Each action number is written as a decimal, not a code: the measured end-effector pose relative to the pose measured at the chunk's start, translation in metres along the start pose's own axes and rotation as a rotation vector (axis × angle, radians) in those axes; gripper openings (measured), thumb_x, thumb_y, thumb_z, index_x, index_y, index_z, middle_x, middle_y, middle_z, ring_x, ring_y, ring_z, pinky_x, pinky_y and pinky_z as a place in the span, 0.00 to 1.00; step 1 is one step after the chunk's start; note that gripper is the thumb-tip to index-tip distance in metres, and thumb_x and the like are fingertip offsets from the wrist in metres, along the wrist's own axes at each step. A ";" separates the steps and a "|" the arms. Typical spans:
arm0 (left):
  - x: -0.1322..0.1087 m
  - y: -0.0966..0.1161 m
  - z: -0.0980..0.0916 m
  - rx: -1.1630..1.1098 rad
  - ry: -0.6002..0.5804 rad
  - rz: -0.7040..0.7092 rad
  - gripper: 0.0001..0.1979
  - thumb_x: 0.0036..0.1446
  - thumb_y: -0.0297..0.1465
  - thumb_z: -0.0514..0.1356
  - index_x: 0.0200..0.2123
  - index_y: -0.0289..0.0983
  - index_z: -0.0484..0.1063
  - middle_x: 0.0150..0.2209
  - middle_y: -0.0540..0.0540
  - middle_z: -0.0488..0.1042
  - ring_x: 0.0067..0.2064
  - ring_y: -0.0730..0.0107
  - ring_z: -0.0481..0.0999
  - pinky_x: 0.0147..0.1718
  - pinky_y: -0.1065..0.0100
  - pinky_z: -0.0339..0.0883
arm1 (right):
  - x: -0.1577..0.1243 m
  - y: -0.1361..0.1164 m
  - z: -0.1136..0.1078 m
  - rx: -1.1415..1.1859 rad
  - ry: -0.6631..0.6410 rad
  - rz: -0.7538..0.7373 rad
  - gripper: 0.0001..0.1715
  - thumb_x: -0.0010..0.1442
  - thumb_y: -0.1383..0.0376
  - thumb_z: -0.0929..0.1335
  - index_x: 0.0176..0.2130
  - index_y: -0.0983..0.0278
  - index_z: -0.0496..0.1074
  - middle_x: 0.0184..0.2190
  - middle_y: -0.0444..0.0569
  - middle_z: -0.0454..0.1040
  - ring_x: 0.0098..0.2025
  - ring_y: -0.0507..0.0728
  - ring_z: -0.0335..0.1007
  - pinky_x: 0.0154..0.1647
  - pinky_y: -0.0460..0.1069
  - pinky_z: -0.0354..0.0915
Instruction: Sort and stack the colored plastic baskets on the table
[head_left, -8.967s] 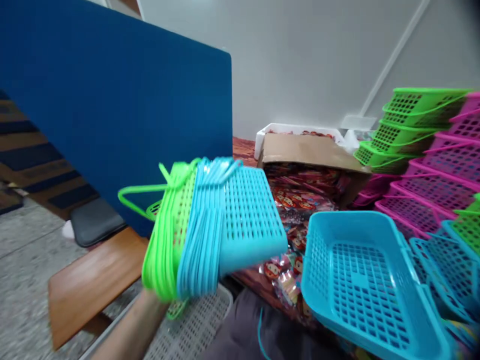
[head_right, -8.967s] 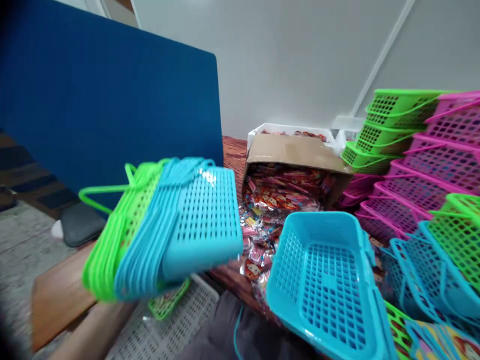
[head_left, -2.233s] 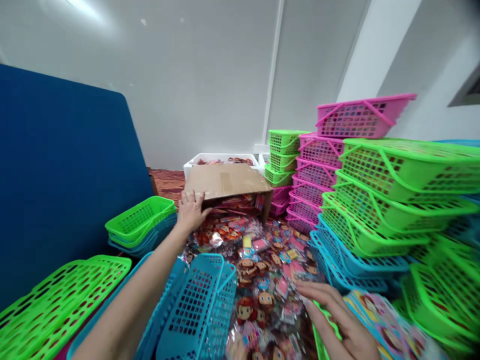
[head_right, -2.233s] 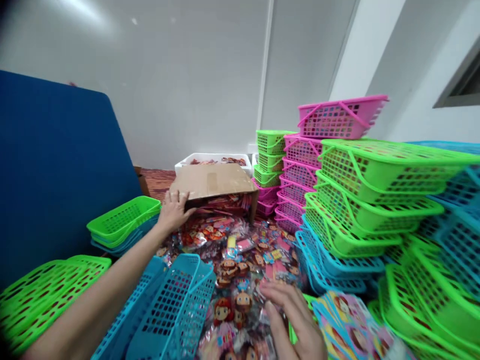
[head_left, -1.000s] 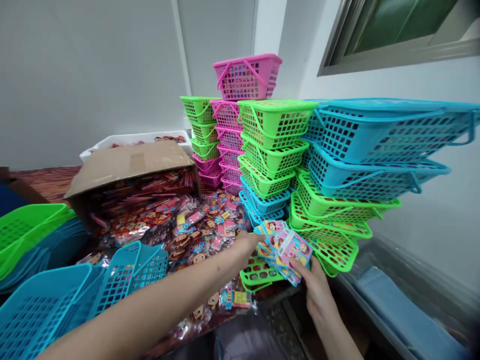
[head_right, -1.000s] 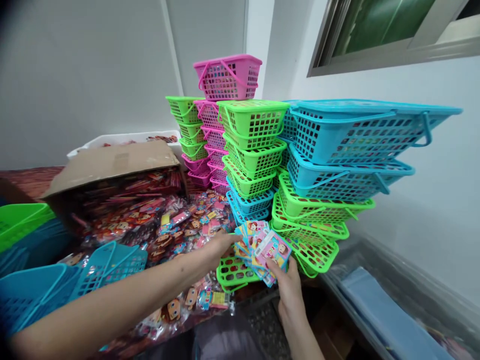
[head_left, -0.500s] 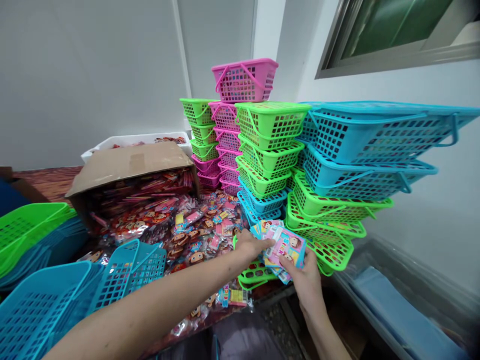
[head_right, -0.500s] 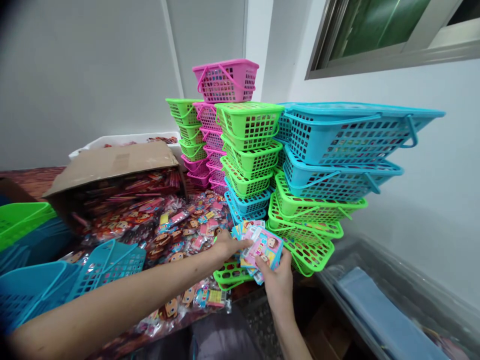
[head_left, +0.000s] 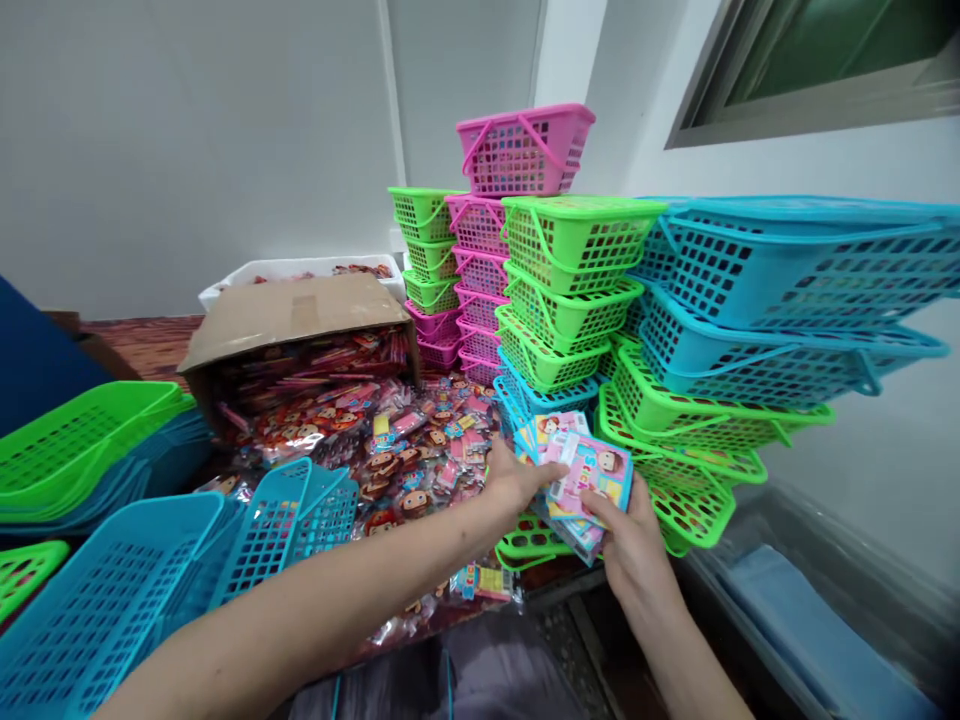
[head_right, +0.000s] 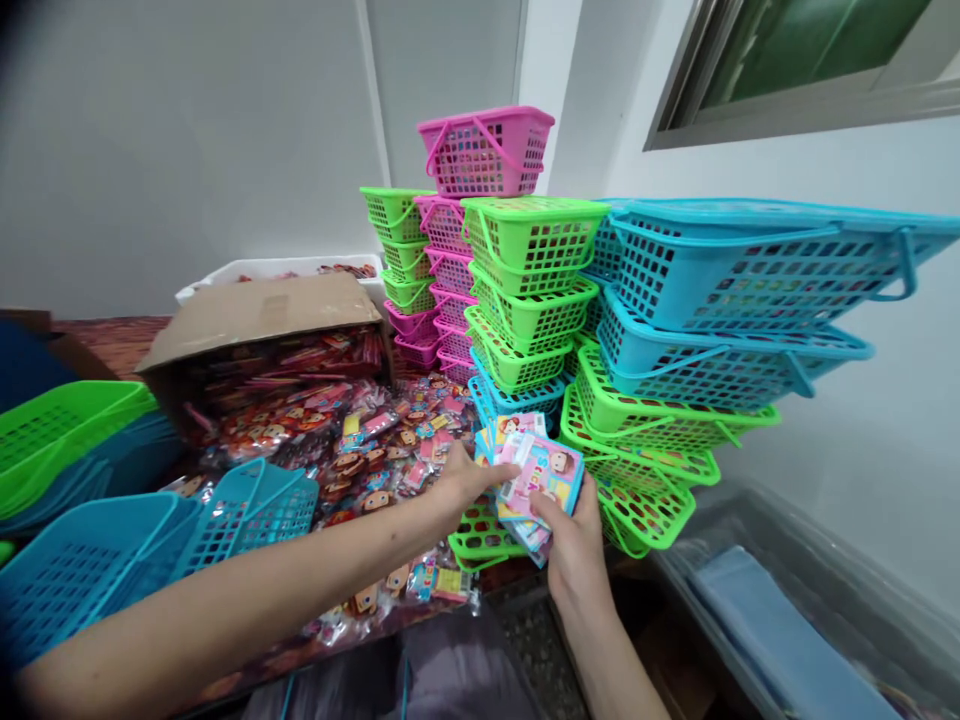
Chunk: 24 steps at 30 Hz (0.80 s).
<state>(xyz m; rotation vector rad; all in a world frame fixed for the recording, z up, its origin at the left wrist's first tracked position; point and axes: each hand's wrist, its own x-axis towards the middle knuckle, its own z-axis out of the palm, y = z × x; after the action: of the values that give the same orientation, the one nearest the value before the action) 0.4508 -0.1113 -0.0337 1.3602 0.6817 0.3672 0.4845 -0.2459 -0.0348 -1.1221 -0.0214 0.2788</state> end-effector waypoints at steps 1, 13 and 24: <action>-0.003 0.008 -0.003 0.023 0.020 0.031 0.39 0.32 0.39 0.78 0.44 0.39 0.60 0.49 0.38 0.73 0.52 0.49 0.72 0.49 0.55 0.69 | -0.002 -0.006 0.006 0.010 -0.007 -0.007 0.49 0.33 0.63 0.82 0.52 0.60 0.65 0.42 0.49 0.79 0.39 0.62 0.76 0.39 0.54 0.74; -0.004 0.075 -0.092 -0.413 -0.060 -0.022 0.33 0.35 0.30 0.74 0.47 0.40 0.65 0.39 0.46 0.77 0.32 0.64 0.77 0.28 0.66 0.71 | 0.010 -0.010 0.104 -0.010 -0.345 0.112 0.47 0.36 0.65 0.82 0.54 0.60 0.67 0.44 0.50 0.79 0.41 0.62 0.77 0.36 0.51 0.75; 0.095 0.188 -0.246 -0.328 0.419 0.281 0.18 0.40 0.24 0.71 0.36 0.34 0.73 0.29 0.45 0.77 0.28 0.65 0.76 0.28 0.65 0.75 | 0.082 0.010 0.336 0.010 -0.842 0.280 0.09 0.65 0.63 0.68 0.46 0.62 0.70 0.40 0.49 0.78 0.37 0.56 0.74 0.35 0.49 0.72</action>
<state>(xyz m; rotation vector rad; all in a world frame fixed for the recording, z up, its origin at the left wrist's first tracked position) 0.3925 0.1722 0.1118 1.0712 0.7335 0.9663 0.5087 0.0743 0.0935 -0.9279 -0.6099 0.9847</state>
